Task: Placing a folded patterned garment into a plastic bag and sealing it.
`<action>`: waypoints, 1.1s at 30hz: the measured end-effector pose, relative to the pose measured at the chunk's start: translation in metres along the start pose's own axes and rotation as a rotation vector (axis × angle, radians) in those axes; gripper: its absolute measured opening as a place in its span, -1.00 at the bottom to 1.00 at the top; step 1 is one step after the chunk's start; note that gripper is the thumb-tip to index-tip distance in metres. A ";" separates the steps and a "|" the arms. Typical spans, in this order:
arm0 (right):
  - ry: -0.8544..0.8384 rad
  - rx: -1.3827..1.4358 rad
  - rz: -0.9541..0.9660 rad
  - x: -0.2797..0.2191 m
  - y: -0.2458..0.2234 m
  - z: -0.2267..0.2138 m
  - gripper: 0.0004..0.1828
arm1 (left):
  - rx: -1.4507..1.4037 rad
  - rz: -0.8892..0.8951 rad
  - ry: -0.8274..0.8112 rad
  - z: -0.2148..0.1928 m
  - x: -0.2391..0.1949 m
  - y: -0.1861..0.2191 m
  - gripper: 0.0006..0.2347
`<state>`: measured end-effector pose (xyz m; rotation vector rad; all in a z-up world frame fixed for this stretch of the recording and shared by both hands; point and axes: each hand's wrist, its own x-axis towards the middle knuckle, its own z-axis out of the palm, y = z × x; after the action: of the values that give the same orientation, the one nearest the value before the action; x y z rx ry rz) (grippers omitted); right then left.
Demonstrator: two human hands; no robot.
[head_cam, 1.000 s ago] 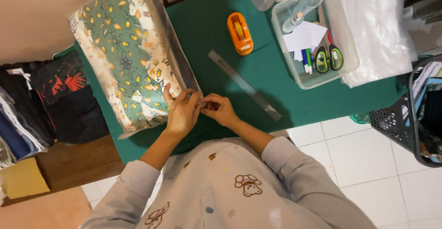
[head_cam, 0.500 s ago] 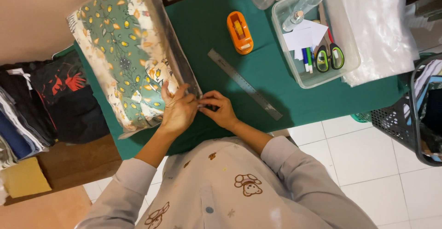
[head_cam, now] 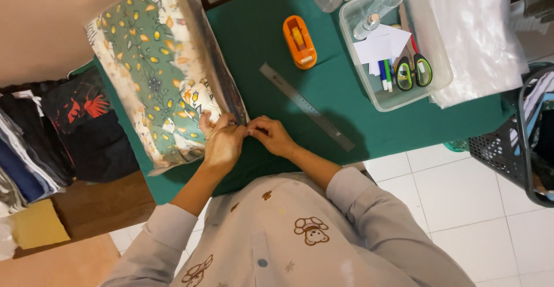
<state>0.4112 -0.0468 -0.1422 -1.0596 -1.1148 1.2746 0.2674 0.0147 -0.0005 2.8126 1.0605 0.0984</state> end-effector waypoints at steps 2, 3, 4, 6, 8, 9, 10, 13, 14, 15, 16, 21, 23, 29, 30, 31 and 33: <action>-0.010 0.054 0.071 0.002 -0.001 0.000 -0.89 | -0.007 -0.015 0.004 0.000 0.002 0.002 -0.97; -0.024 0.108 0.139 0.003 -0.002 0.000 -0.87 | -0.011 -0.034 0.011 0.001 0.003 0.002 -0.92; -0.022 0.109 0.141 0.003 -0.001 0.000 -0.87 | -0.013 -0.032 0.008 -0.001 0.004 0.004 -0.92; -0.040 0.190 0.208 0.004 0.002 0.002 -0.85 | -0.004 -0.043 0.021 -0.003 0.007 0.006 -0.86; -0.041 0.206 0.241 0.005 0.005 0.002 -0.84 | 0.006 -0.017 0.046 -0.007 0.008 0.007 -0.83; -0.045 0.223 0.273 0.006 0.006 0.003 -0.84 | 0.017 0.008 0.072 -0.009 0.008 0.007 -0.79; -0.045 0.223 0.274 0.006 0.009 0.004 -0.84 | 0.017 0.008 0.071 -0.010 0.008 0.007 -0.79; -0.042 0.250 0.304 0.007 0.017 0.006 -0.84 | 0.033 0.033 0.069 -0.013 0.006 0.006 -0.85; -0.037 0.261 0.297 0.007 0.019 0.007 -0.84 | 0.052 0.038 0.081 -0.012 0.006 0.006 -0.90; -0.032 0.272 0.290 0.007 0.021 0.007 -0.85 | 0.070 0.044 0.094 -0.012 0.005 0.006 -0.95; -0.030 0.273 0.290 0.007 0.021 0.007 -0.85 | 0.070 0.046 0.092 -0.011 0.004 0.005 -0.95; 0.008 0.208 0.310 0.008 0.038 0.011 -0.86 | 0.106 0.082 0.176 -0.006 -0.005 -0.001 -0.95; 0.011 0.215 0.321 0.008 0.036 0.011 -0.86 | 0.131 0.054 0.160 -0.002 -0.008 -0.007 -0.92; 0.012 0.164 0.280 0.013 0.030 0.006 -0.88 | 0.146 -0.082 0.064 -0.014 -0.002 -0.008 -0.94; 0.019 0.130 0.260 0.014 0.028 0.005 -0.88 | 0.157 -0.103 0.049 -0.013 -0.002 -0.008 -0.95; 0.020 0.130 0.262 0.014 0.026 0.004 -0.88 | 0.156 -0.103 0.047 -0.016 -0.001 -0.006 -0.95; 0.028 0.074 0.226 0.015 0.022 0.001 -0.88 | 0.072 -0.166 0.062 -0.022 0.001 -0.002 -0.95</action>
<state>0.4065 -0.0308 -0.1638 -1.1687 -0.9390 1.4625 0.2647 0.0195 0.0204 2.7868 1.3323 0.1329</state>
